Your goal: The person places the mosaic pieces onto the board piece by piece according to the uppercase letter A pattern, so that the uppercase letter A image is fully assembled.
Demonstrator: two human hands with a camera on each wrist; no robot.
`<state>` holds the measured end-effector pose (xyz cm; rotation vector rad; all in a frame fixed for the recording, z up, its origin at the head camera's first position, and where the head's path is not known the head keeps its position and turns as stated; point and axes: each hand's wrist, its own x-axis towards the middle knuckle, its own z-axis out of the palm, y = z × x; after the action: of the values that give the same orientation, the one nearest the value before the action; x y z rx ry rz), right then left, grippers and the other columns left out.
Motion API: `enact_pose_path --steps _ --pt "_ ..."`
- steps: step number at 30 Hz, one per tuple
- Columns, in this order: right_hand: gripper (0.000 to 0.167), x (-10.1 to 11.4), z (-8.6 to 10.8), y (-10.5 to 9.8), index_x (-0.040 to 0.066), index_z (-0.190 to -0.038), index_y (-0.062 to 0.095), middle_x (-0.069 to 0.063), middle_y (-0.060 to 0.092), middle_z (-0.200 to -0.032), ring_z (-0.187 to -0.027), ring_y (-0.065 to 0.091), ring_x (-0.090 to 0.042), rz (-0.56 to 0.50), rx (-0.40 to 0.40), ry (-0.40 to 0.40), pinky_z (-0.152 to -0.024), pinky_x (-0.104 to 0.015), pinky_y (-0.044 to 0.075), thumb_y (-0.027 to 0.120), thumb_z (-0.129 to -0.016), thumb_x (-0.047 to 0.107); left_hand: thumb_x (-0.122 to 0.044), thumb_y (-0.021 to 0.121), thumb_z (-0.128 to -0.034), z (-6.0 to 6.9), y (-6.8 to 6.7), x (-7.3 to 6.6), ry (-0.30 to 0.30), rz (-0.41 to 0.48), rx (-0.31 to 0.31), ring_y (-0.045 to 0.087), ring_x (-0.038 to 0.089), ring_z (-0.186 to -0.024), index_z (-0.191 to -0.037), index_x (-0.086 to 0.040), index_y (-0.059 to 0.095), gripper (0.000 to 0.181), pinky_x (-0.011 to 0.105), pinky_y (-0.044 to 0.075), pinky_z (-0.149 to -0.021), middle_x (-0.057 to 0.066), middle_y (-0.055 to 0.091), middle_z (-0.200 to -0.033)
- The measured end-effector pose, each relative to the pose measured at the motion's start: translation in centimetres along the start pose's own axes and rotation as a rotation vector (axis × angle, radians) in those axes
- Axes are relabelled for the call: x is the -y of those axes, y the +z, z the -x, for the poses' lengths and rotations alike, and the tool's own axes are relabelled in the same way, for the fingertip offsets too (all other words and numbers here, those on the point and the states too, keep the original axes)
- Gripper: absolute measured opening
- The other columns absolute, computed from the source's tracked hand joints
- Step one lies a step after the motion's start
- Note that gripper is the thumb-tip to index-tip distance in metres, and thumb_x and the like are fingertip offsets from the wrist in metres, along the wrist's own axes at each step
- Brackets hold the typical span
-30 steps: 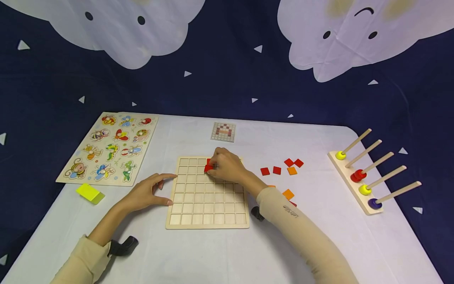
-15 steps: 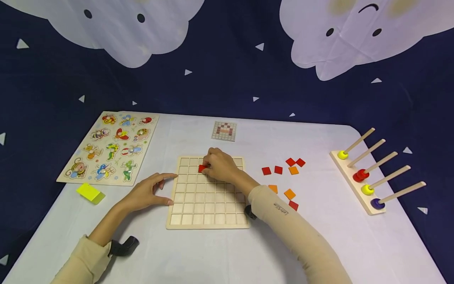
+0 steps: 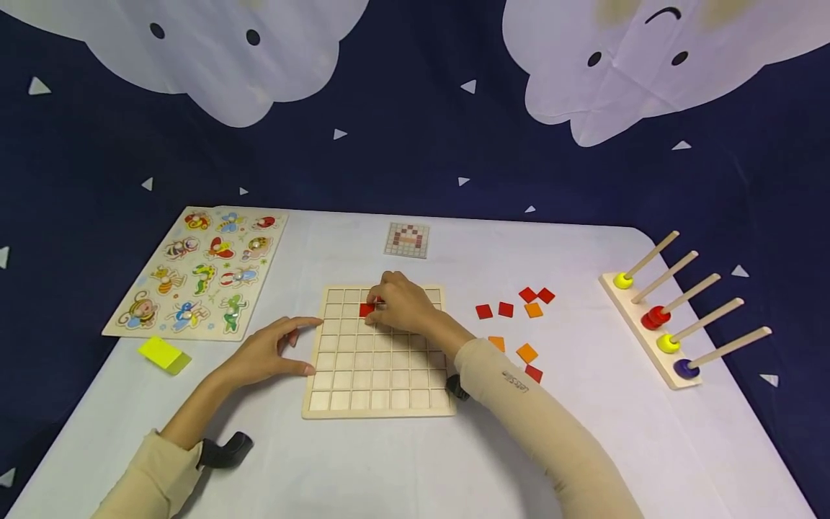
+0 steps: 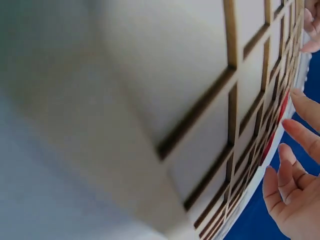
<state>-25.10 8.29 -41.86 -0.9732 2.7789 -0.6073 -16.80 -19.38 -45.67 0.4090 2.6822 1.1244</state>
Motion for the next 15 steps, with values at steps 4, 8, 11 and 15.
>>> enact_pose_path --steps 4,8,11,15 --pt "0.035 -0.5 1.1 -0.6 0.012 -0.116 0.074 -0.006 0.058 -0.102 -0.092 0.047 -0.017 -0.026 -0.024 -0.003 -0.075 -0.032 0.045 0.078 -0.086 0.031 -0.037 0.091 -0.0672 0.0 0.1 0.0 -0.001 -0.001 -0.003 0.036 0.017 -0.074 -0.139 -0.020 0.057 0.081 0.031 0.029 -0.065 0.003 0.046 -0.092" --pt "0.033 -1.5 2.5 -1.5 0.013 -0.115 0.075 -0.007 0.058 -0.102 -0.092 0.046 -0.017 -0.035 -0.053 0.002 -0.074 -0.033 0.044 0.078 -0.086 0.027 -0.037 0.091 -0.0675 0.1 0.1 0.0 0.002 -0.006 -0.003 0.036 0.016 -0.074 -0.139 -0.020 0.057 0.081 0.031 0.029 -0.065 0.002 0.045 -0.092" --pt "0.030 -2.7 3.7 -2.2 0.013 -0.114 0.075 -0.007 0.058 -0.102 -0.093 0.047 -0.019 -0.029 -0.061 0.024 -0.074 -0.034 0.044 0.078 -0.087 0.025 -0.038 0.091 -0.0678 0.1 0.1 0.0 0.005 -0.010 0.000 0.035 0.016 -0.074 -0.139 -0.020 0.056 0.081 0.030 0.029 -0.065 0.002 0.045 -0.092" --pt "0.029 -4.4 5.4 -3.1 0.012 -0.114 0.075 -0.007 0.058 -0.102 -0.095 0.049 -0.023 -0.036 -0.072 0.071 -0.074 -0.036 0.044 0.078 -0.086 0.022 -0.039 0.090 -0.0679 0.0 0.1 0.1 0.011 -0.014 0.002 0.035 0.016 -0.074 -0.140 -0.021 0.056 0.082 0.029 0.029 -0.064 0.002 0.045 -0.092"
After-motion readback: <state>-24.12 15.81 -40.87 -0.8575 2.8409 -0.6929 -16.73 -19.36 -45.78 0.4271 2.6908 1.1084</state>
